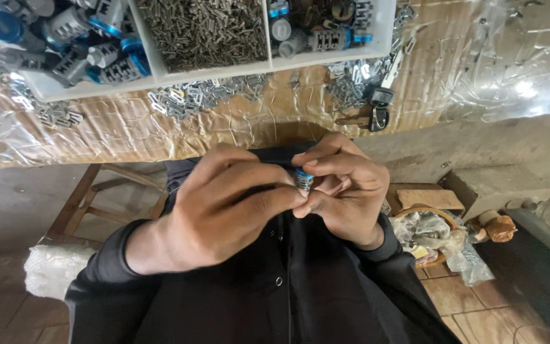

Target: The person sits at a workbench assembling small lock cylinders, picking tiny pins and springs from a compartment organizer and pressing them into the open lock core held in the other hand, at one point using a small pick-like tool to seat parts. They briefly handle a cardboard box and continue pin insertion on multiple lock cores.

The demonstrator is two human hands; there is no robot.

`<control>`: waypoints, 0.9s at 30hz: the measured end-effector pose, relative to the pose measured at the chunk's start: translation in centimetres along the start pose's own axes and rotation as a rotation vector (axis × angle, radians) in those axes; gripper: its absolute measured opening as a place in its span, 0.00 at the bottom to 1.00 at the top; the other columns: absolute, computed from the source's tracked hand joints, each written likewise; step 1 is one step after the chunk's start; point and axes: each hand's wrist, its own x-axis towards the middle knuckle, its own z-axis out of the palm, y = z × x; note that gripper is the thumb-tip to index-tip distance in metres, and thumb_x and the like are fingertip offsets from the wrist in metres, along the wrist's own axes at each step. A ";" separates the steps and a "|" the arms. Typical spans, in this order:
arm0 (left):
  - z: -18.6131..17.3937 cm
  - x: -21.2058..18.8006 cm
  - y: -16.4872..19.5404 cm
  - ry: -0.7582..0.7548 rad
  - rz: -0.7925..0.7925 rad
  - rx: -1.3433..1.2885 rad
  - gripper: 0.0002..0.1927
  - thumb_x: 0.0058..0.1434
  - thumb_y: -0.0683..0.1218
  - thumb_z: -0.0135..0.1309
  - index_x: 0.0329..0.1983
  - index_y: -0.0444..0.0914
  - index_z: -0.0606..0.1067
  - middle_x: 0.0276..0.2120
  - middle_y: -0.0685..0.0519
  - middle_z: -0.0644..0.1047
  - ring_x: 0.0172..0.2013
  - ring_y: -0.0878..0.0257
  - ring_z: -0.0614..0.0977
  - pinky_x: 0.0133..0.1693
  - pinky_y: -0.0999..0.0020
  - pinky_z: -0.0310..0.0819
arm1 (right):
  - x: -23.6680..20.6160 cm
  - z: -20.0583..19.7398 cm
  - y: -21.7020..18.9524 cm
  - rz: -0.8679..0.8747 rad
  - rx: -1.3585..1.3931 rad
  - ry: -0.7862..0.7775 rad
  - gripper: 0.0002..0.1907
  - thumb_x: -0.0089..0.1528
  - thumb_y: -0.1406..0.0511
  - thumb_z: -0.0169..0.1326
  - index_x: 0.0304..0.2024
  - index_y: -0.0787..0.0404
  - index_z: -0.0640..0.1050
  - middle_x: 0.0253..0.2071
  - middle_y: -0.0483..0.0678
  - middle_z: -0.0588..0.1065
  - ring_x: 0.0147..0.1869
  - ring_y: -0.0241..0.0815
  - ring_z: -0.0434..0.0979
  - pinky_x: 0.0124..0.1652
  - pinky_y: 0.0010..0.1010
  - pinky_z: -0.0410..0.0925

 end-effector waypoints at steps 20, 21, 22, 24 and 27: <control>-0.4 -0.9 -1.7 0.094 -0.076 0.639 0.18 0.56 0.47 0.68 0.48 0.40 0.80 0.41 0.49 0.76 0.37 0.54 0.76 0.38 0.64 0.74 | 1.5 1.5 0.0 -0.148 0.149 -0.072 0.19 0.57 0.73 0.71 0.49 0.67 0.81 0.48 0.55 0.76 0.42 0.43 0.85 0.36 0.29 0.85; -0.5 -0.8 -2.1 0.086 -0.018 0.574 0.14 0.57 0.45 0.68 0.45 0.41 0.80 0.43 0.50 0.77 0.41 0.53 0.78 0.40 0.63 0.75 | 1.5 1.2 -0.1 -0.147 0.146 -0.078 0.19 0.57 0.73 0.71 0.50 0.68 0.81 0.49 0.56 0.75 0.42 0.44 0.85 0.37 0.30 0.85; -0.7 -0.9 -2.5 0.069 0.038 0.501 0.10 0.58 0.42 0.67 0.42 0.42 0.80 0.44 0.50 0.77 0.44 0.52 0.79 0.41 0.62 0.76 | 1.3 1.0 -0.2 -0.140 0.143 -0.074 0.20 0.57 0.73 0.71 0.50 0.68 0.81 0.49 0.56 0.75 0.42 0.44 0.85 0.38 0.31 0.84; -0.8 -1.3 -3.4 0.008 0.163 0.499 0.09 0.61 0.41 0.67 0.45 0.38 0.82 0.46 0.50 0.79 0.47 0.54 0.79 0.44 0.64 0.76 | 1.2 0.7 -0.2 -0.119 0.148 -0.067 0.20 0.57 0.73 0.71 0.51 0.68 0.80 0.50 0.56 0.75 0.43 0.45 0.84 0.38 0.32 0.84; -0.3 -2.0 -4.2 0.091 0.139 0.424 0.09 0.59 0.38 0.69 0.41 0.32 0.82 0.42 0.49 0.80 0.45 0.54 0.79 0.43 0.63 0.77 | 1.3 0.8 0.1 -0.105 0.158 -0.066 0.22 0.59 0.72 0.70 0.55 0.67 0.79 0.52 0.56 0.74 0.43 0.44 0.84 0.39 0.32 0.84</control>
